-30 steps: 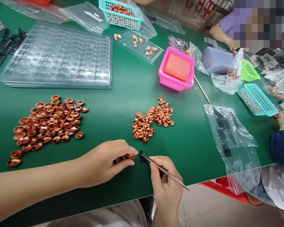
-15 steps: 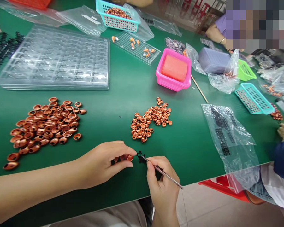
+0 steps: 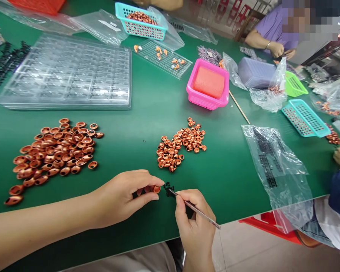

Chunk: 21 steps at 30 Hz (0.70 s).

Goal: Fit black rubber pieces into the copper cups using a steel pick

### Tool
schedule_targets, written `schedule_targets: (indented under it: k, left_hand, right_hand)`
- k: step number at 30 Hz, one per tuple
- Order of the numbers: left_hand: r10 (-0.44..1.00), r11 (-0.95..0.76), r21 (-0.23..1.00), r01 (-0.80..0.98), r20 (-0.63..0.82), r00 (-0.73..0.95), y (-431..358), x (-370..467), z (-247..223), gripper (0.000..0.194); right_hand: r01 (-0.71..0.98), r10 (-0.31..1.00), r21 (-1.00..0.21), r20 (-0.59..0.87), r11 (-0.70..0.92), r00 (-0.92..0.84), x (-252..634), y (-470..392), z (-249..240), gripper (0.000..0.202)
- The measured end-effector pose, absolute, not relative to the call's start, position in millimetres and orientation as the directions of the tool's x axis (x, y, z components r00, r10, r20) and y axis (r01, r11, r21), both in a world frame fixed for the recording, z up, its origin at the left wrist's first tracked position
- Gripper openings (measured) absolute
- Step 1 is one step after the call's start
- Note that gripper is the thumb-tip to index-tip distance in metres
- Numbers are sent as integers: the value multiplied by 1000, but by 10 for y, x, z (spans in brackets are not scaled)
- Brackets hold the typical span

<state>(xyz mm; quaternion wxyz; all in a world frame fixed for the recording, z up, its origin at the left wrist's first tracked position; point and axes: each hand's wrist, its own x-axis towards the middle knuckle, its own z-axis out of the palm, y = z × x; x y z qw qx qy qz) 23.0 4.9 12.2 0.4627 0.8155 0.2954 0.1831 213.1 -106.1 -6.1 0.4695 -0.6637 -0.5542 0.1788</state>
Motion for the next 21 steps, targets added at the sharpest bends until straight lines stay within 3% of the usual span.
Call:
schedule_targets:
  k: [21]
  left_hand:
    - [667, -352, 875, 331, -13, 745, 49, 241, 155, 9]
  right_hand:
    - [563, 906, -824, 282, 61, 314, 2125, -1070, -90, 14]
